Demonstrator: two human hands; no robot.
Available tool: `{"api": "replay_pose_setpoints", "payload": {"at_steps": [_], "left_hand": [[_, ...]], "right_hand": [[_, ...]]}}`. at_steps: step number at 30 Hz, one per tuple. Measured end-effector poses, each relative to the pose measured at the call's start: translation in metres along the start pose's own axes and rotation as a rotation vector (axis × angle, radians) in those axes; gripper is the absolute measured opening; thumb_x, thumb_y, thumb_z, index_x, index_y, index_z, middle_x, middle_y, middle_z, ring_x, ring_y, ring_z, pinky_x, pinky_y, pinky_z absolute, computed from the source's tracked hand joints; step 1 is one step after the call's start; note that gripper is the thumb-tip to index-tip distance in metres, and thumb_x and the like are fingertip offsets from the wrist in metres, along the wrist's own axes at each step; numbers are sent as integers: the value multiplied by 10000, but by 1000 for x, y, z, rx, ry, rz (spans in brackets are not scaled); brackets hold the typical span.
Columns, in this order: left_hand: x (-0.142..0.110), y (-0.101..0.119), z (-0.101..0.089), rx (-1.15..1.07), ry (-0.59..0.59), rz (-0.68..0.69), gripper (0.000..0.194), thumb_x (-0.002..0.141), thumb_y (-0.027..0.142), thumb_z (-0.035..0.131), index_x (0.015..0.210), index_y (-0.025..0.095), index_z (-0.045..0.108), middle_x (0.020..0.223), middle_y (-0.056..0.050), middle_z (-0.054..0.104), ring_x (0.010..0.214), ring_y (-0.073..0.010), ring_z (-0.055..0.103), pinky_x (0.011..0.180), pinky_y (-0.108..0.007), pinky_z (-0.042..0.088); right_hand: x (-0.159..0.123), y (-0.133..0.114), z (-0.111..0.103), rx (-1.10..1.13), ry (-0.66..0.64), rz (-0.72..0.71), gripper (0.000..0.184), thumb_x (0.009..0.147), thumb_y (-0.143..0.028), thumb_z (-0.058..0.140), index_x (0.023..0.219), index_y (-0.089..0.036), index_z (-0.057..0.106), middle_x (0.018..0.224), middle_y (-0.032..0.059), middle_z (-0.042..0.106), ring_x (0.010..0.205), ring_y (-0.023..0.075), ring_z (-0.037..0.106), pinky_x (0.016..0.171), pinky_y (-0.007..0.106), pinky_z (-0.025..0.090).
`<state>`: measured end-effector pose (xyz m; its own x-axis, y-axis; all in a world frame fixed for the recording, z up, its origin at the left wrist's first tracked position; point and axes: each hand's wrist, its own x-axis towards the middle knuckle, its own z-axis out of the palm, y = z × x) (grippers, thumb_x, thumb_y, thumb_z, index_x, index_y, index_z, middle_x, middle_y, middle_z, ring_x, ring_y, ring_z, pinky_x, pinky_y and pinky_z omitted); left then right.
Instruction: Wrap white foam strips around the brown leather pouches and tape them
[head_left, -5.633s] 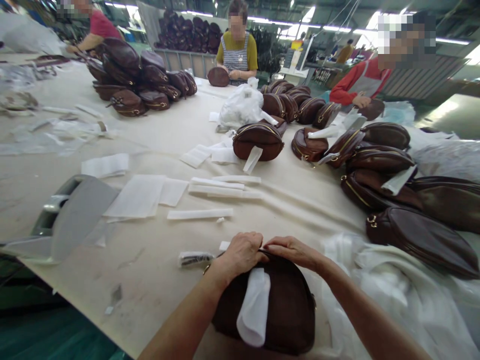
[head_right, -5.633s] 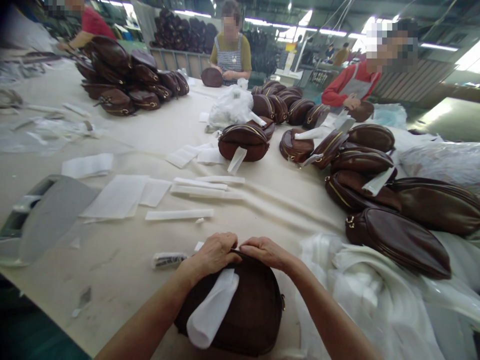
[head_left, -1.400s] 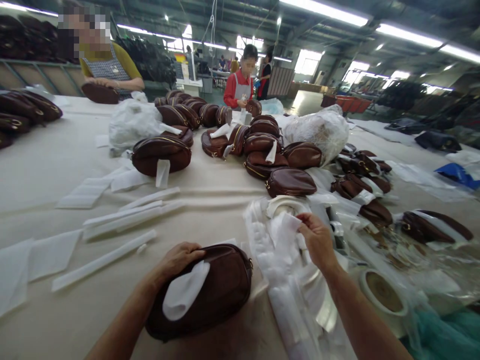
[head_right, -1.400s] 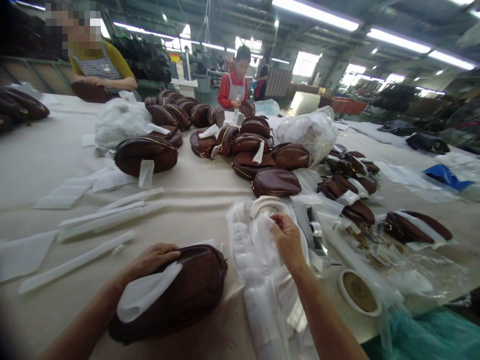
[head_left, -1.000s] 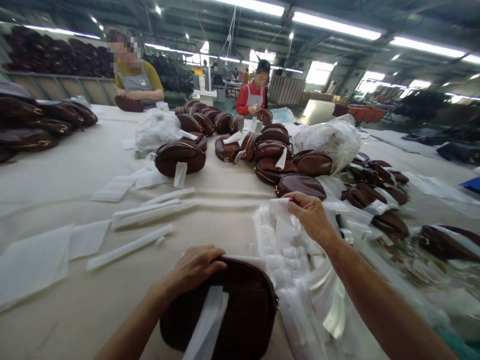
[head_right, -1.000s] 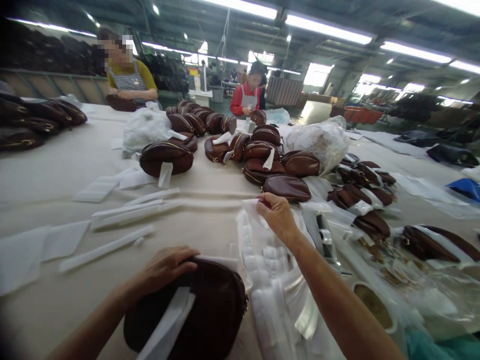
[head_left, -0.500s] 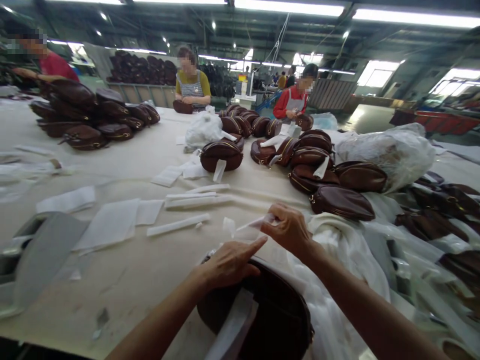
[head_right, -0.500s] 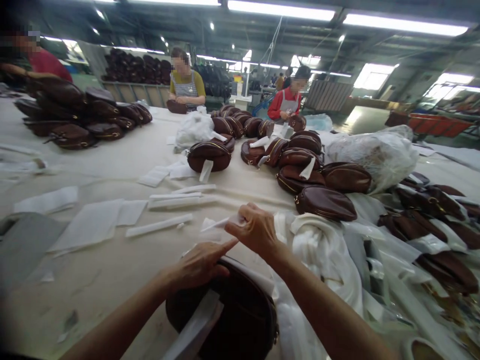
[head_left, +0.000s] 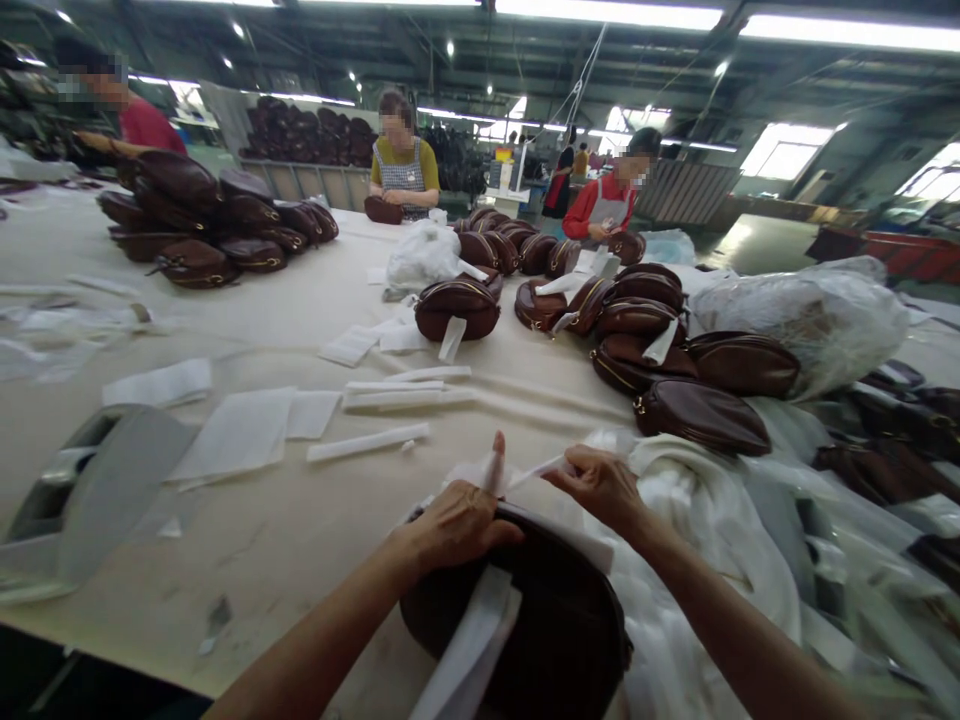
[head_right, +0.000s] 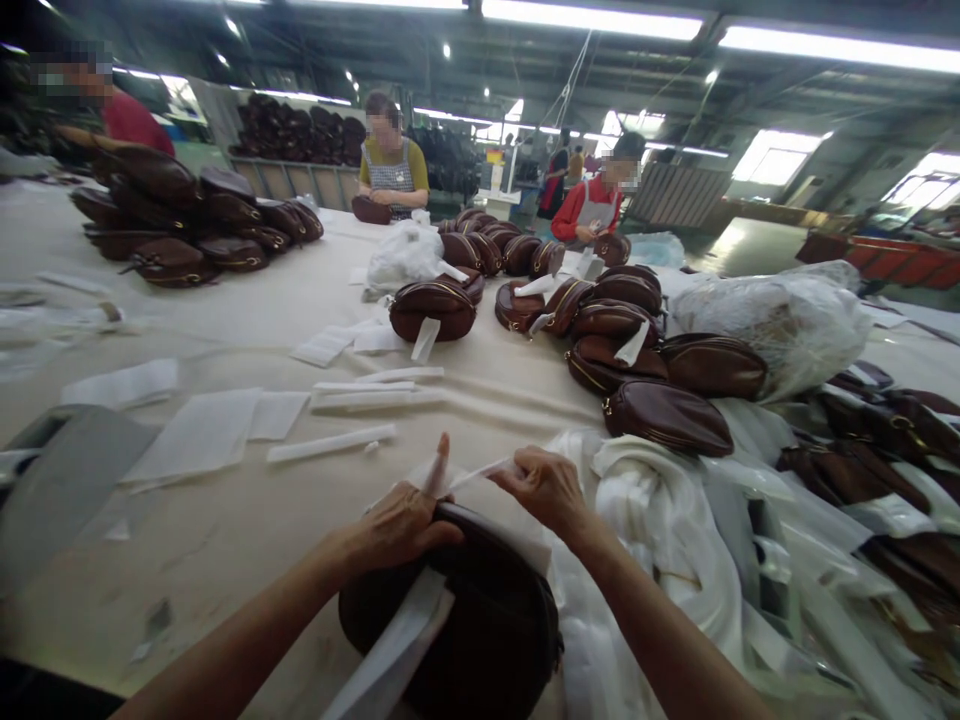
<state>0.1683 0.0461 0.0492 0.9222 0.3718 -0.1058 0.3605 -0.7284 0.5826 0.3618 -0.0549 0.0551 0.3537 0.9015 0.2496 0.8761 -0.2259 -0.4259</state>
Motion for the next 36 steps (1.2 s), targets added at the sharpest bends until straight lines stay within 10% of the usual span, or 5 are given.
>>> {"api": "replay_pose_setpoints", "payload": {"at_steps": [11,17,24,32,36], "left_hand": [[2,-1,2,137,-13,17,961,827,472,578,1427,33,-32,843,-156,658,838,-297,621,747,-363,452],[2,0,2,126,-10,54,969,836,441,571,1426,110,-123,891,-129,653,846,-285,621,747,-361,451],[4,-3,3,53,-16,115,991,819,345,617,1424,177,-149,1161,-182,575,1058,-316,563,848,-399,452],[-1,-10,9,49,1,132,893,822,426,602,1440,175,9,1051,-130,611,957,-285,594,854,-407,457],[-3,-10,6,0,4,124,729,819,456,596,1383,179,226,1030,-105,618,937,-268,597,836,-385,462]], "right_hand": [[-11,27,31,178,-552,39,197,724,-327,599,813,-179,695,745,40,676,667,168,594,597,258,433],[6,21,10,442,-438,-88,676,643,-174,595,1310,-184,488,1379,128,457,1280,272,405,1064,459,305],[25,-20,-2,888,-725,-121,287,705,-387,686,892,-170,682,925,26,679,940,215,605,920,367,430],[42,-27,-42,666,291,-203,152,733,-357,701,768,-210,695,744,22,629,704,153,555,666,280,466],[31,-34,-38,526,47,-436,178,827,-342,604,911,-243,725,791,41,641,717,143,581,657,261,479]]}}
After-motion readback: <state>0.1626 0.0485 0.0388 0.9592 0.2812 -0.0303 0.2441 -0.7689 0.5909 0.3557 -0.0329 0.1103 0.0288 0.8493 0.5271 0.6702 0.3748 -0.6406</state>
